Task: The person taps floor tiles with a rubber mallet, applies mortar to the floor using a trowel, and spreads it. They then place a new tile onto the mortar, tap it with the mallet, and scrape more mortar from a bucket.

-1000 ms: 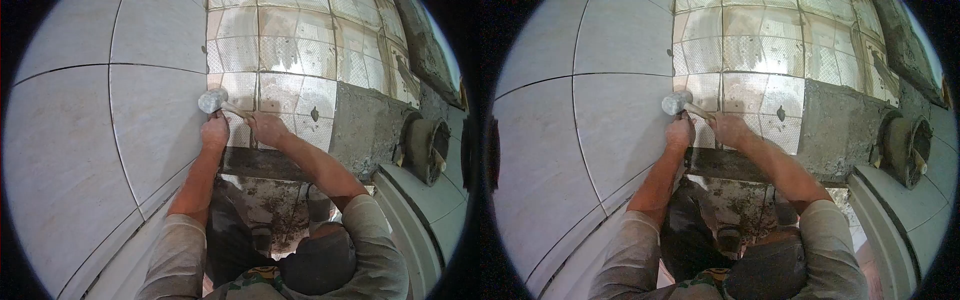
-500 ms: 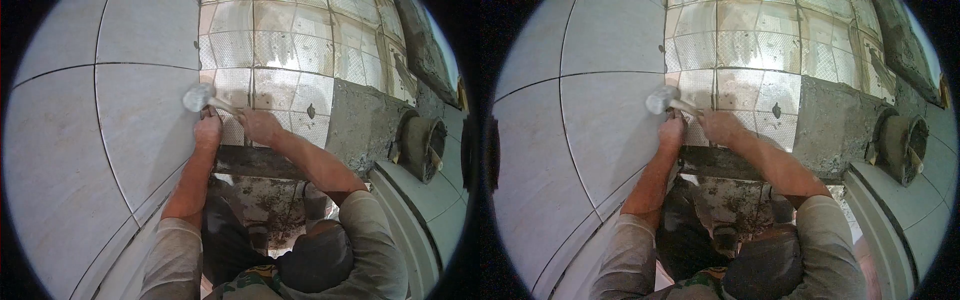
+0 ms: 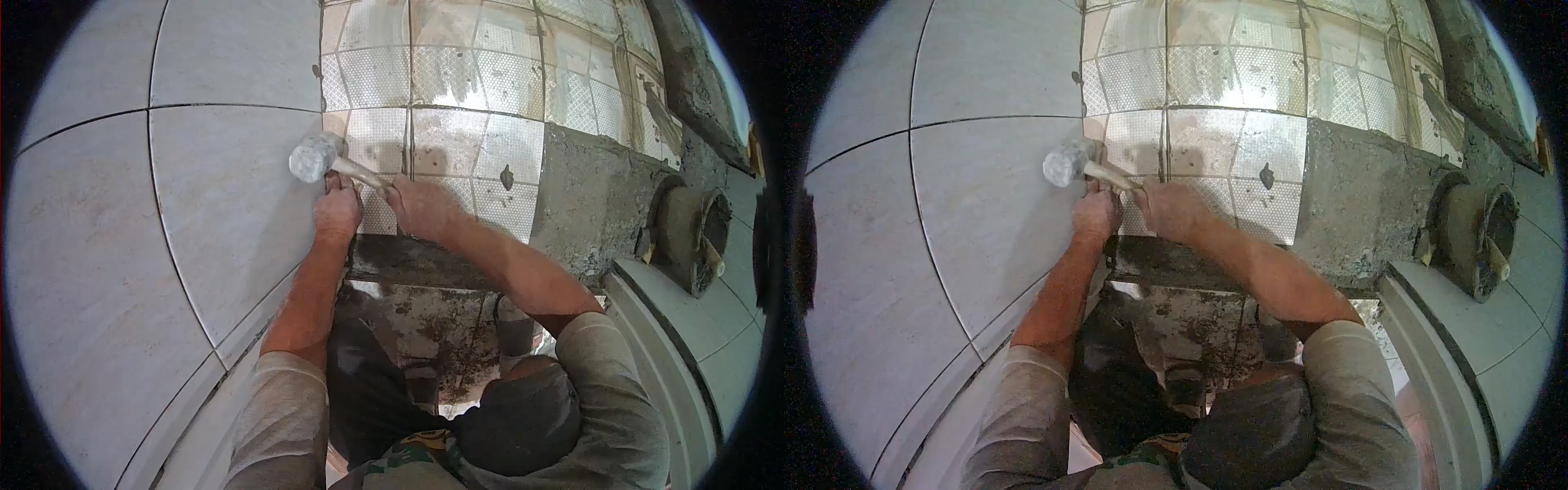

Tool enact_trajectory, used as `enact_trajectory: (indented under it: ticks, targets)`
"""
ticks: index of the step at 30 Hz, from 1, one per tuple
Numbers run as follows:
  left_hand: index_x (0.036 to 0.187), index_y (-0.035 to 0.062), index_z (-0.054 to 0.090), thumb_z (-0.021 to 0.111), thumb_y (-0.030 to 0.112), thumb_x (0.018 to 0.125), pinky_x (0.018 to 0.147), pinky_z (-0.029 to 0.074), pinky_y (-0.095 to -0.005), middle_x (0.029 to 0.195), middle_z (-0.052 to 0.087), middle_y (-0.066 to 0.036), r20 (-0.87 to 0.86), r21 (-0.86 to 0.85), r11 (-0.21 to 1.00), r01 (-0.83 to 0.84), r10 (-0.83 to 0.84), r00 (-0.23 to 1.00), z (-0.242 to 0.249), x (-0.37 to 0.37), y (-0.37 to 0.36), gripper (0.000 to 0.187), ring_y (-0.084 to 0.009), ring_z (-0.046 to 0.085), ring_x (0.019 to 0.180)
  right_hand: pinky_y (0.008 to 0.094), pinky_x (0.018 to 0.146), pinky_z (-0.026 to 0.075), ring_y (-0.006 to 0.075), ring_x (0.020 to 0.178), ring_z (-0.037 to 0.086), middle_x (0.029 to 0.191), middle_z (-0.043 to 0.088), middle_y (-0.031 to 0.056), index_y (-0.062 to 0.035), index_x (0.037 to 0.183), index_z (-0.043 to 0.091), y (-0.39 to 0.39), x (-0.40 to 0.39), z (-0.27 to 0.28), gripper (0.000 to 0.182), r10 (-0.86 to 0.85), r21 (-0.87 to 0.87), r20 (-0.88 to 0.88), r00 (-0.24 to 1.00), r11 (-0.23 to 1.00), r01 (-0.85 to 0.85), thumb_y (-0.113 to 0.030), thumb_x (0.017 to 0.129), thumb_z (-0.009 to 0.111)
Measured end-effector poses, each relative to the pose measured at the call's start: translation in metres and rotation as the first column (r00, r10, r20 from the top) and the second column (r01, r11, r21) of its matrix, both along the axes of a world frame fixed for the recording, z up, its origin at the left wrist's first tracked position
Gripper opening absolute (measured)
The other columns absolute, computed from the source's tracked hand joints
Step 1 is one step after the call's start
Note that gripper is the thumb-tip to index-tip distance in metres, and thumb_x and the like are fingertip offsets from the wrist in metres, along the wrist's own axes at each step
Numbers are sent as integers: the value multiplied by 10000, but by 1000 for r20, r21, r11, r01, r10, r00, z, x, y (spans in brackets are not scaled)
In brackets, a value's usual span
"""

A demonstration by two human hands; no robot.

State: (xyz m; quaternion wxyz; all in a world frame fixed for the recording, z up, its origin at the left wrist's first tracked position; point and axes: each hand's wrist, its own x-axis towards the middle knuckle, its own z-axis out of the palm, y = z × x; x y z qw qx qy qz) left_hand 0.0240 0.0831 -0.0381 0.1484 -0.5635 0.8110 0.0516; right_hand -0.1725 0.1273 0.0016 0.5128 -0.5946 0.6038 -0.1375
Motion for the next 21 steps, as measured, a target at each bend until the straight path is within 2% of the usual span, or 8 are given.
enact_trajectory:
  ticks: [2,6,9,11,15,18,20,21]
  targets:
    - [1185,-8,575,496,230,905,785,535,-471,1190,593,-242,130,338,939,-64,21,991,17,-10,-9,376,-365,665,906,537,724,469,442,770,605,794,604,250,-7,1028,490,6,-2,17,405,-14,44,51,999,999,12,-389,1003,355]
    - [1077,20,650,504,158,857,760,546,-459,1116,632,-232,137,367,930,-34,-18,990,17,-6,-11,298,-357,677,858,536,729,467,444,775,604,790,600,254,-11,1035,490,7,0,17,394,-15,48,54,998,999,13,-382,1002,361]
    - [1188,-2,588,487,149,857,760,550,-446,1121,630,-230,129,314,948,-55,15,992,14,-6,-8,378,-355,681,839,535,716,471,440,771,610,799,607,254,-20,1038,490,6,2,0,373,-20,61,58,998,998,17,-373,999,374]
    - [1111,15,621,540,201,855,773,536,-469,1337,472,-267,104,202,971,-124,104,989,9,-8,-4,327,-355,669,889,529,693,478,437,752,615,782,612,252,-17,1031,499,-2,1,-20,363,-22,24,-10,1000,999,22,-361,997,387]
    - [1130,-3,592,540,202,854,745,545,-465,1356,447,-274,21,77,996,-54,52,998,-6,3,-3,347,-357,673,870,525,681,482,432,737,619,758,613,252,-16,1026,512,-6,0,7,362,-29,0,-4,1000,1000,29,-355,997,389]
    - [1125,-2,599,540,202,854,746,545,-466,1353,459,-258,52,128,992,14,-20,998,-11,6,-3,344,-358,675,867,519,670,486,433,720,618,730,609,248,-6,1019,522,6,0,11,378,-56,51,-5,998,997,56,-355,999,379]
    - [1132,11,600,540,207,852,738,546,-465,1312,503,-248,158,358,931,-70,14,987,9,-5,-11,347,-354,677,860,512,656,488,428,702,615,729,609,241,-3,1016,518,12,4,0,389,-62,-79,25,998,995,63,-361,1002,366]
    - [1132,11,600,540,207,852,738,546,-465,1312,503,-248,161,362,930,-69,11,987,4,-1,-8,347,-354,677,860,512,656,488,428,702,615,729,609,241,-3,1016,518,13,6,-1,389,-64,-74,27,998,995,66,-361,1002,366]
